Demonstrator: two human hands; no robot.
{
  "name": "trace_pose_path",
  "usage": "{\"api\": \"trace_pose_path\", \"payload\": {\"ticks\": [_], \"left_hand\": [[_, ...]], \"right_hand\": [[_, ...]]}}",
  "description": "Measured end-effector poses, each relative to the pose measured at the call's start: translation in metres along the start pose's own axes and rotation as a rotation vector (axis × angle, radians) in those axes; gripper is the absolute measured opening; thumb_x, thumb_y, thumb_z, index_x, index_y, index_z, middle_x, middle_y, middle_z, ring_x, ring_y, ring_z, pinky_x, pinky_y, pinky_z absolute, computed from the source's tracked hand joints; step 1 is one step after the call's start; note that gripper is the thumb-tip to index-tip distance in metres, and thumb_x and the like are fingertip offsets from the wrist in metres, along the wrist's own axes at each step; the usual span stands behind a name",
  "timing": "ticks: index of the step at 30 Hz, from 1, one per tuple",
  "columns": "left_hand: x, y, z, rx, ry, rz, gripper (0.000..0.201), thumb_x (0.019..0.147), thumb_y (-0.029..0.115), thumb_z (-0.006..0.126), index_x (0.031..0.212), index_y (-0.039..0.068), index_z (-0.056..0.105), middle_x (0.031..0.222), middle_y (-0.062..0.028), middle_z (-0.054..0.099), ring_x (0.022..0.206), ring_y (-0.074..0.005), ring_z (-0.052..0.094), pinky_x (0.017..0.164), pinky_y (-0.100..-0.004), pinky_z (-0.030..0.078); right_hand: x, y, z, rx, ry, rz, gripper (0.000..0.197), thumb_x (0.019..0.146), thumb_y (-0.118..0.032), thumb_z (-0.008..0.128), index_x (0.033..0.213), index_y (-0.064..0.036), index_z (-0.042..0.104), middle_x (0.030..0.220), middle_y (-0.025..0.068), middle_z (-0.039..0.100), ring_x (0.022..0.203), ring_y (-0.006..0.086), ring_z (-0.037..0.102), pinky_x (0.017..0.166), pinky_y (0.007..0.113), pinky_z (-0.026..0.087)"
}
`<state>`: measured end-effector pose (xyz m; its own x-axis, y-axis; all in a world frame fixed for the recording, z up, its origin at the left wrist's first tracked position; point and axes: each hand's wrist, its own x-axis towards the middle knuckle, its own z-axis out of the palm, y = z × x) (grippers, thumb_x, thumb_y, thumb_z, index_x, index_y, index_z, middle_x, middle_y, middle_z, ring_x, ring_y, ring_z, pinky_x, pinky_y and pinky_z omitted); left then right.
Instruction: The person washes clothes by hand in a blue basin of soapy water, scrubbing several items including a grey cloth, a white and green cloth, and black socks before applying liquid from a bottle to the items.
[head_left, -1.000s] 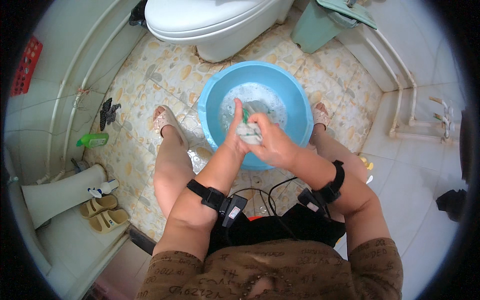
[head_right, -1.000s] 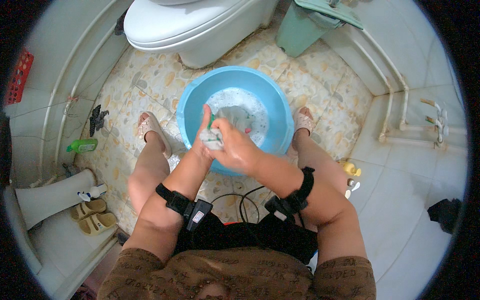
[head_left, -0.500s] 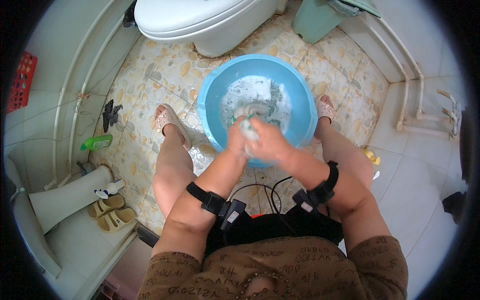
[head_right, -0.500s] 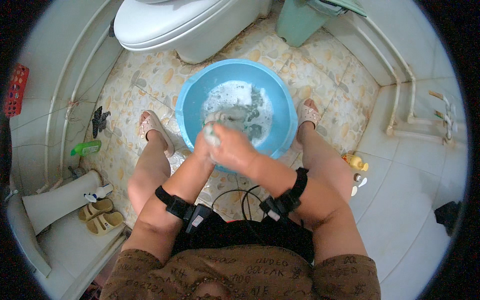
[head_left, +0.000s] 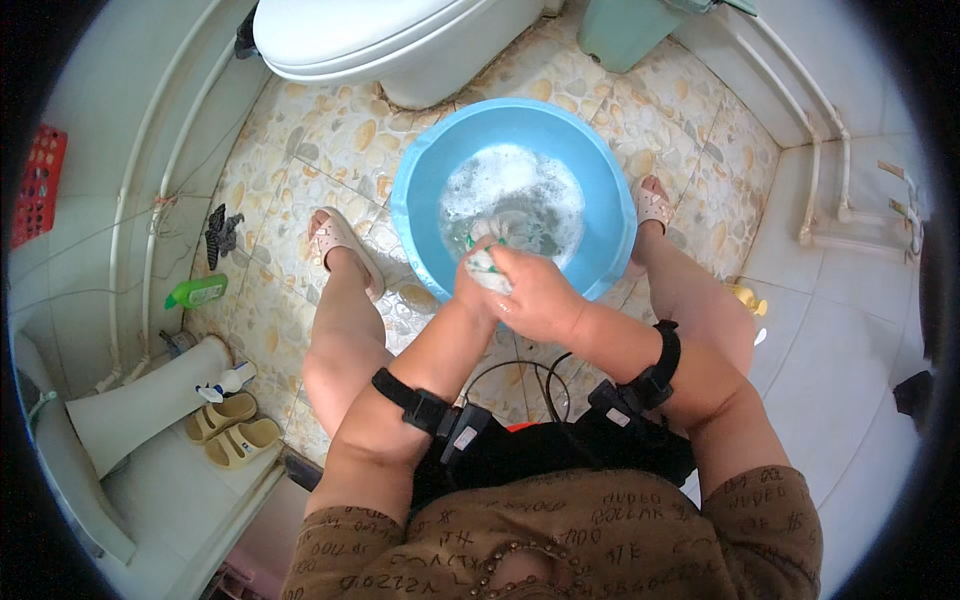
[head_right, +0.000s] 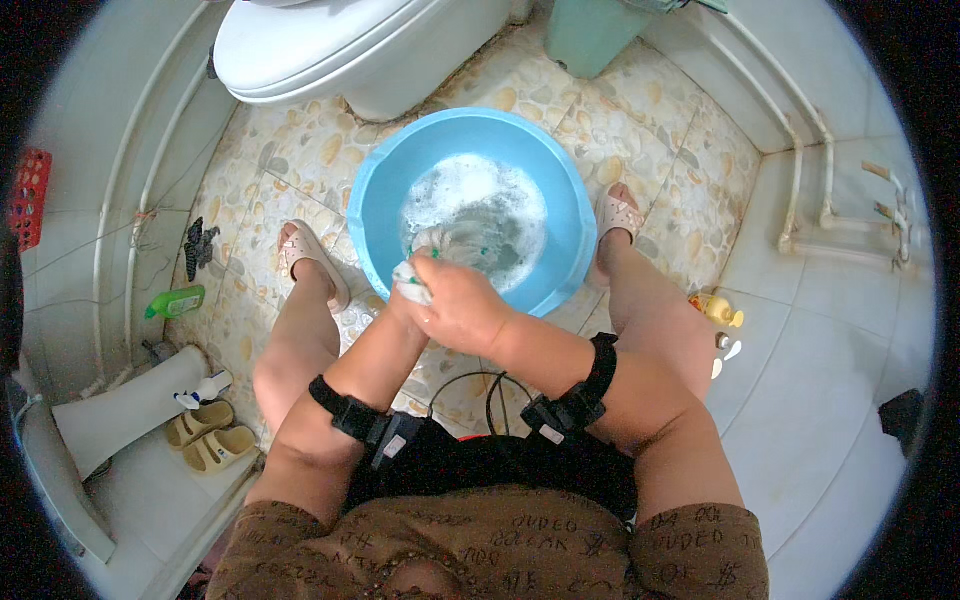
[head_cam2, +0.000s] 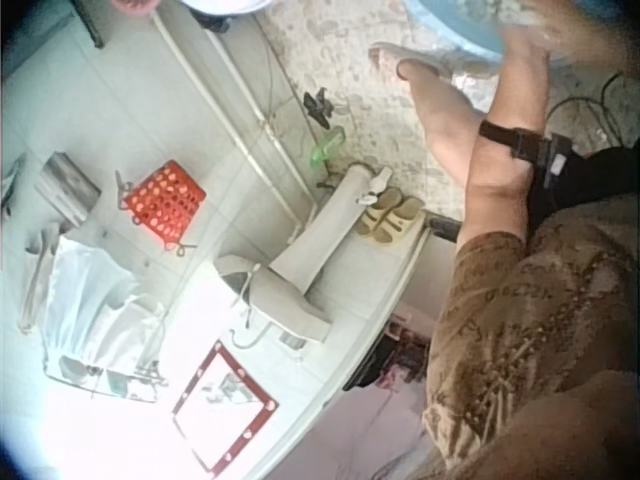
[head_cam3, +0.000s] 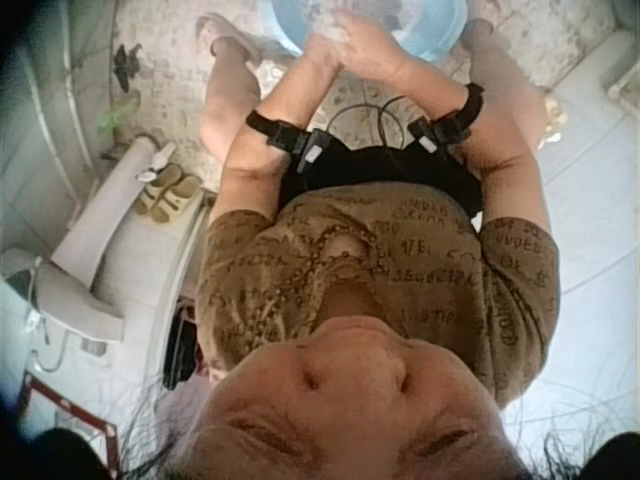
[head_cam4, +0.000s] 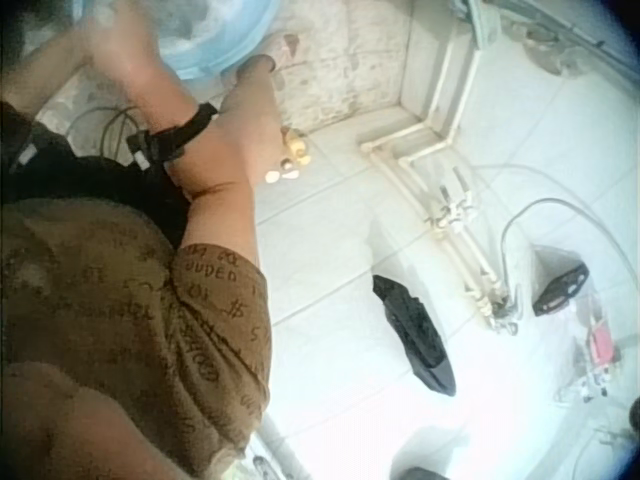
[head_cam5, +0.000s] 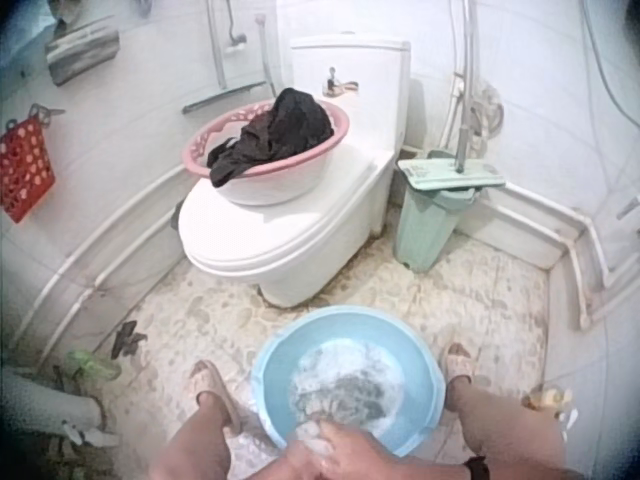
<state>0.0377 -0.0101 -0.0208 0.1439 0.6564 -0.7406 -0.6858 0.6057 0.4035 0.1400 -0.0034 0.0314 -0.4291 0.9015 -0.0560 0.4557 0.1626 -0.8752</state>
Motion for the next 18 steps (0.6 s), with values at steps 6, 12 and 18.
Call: {"api": "trace_pose_path", "payload": {"ticks": [6,12,18], "left_hand": [[-0.004,0.006,0.027,0.094,0.138,-0.075,0.031,0.085,0.017,0.031,0.105,-0.004,0.043,0.102,-0.0158,0.051,0.091,-0.0259,0.052,0.085,-0.0354,0.040],[-0.019,0.038,0.027,0.027,-0.408,-0.182,0.036,0.079,0.010,0.035,0.111,-0.006,0.039,0.107,-0.0173,0.049,0.096,-0.0254,0.051,0.083,-0.0349,0.041],[-0.019,0.041,0.017,0.103,-0.496,-0.257,0.039,0.071,0.004,0.042,0.108,-0.008,0.042,0.106,-0.0164,0.050,0.094,-0.0242,0.051,0.082,-0.0329,0.041]], "right_hand": [[-0.002,0.114,-0.008,0.676,-0.008,0.804,0.039,0.073,-0.034,0.052,0.097,-0.0034,0.051,0.095,0.0129,0.054,0.092,0.0247,0.049,0.080,0.037,0.036],[0.011,0.098,-0.048,1.254,0.282,0.852,0.072,0.074,-0.051,0.044,0.128,-0.0086,0.022,0.131,0.0145,0.019,0.118,0.0300,0.024,0.094,0.044,0.023],[0.017,0.082,-0.046,1.292,0.133,0.893,0.068,0.070,-0.054,0.050,0.118,-0.0067,0.038,0.120,0.0147,0.039,0.111,0.0270,0.037,0.092,0.040,0.028]]}}
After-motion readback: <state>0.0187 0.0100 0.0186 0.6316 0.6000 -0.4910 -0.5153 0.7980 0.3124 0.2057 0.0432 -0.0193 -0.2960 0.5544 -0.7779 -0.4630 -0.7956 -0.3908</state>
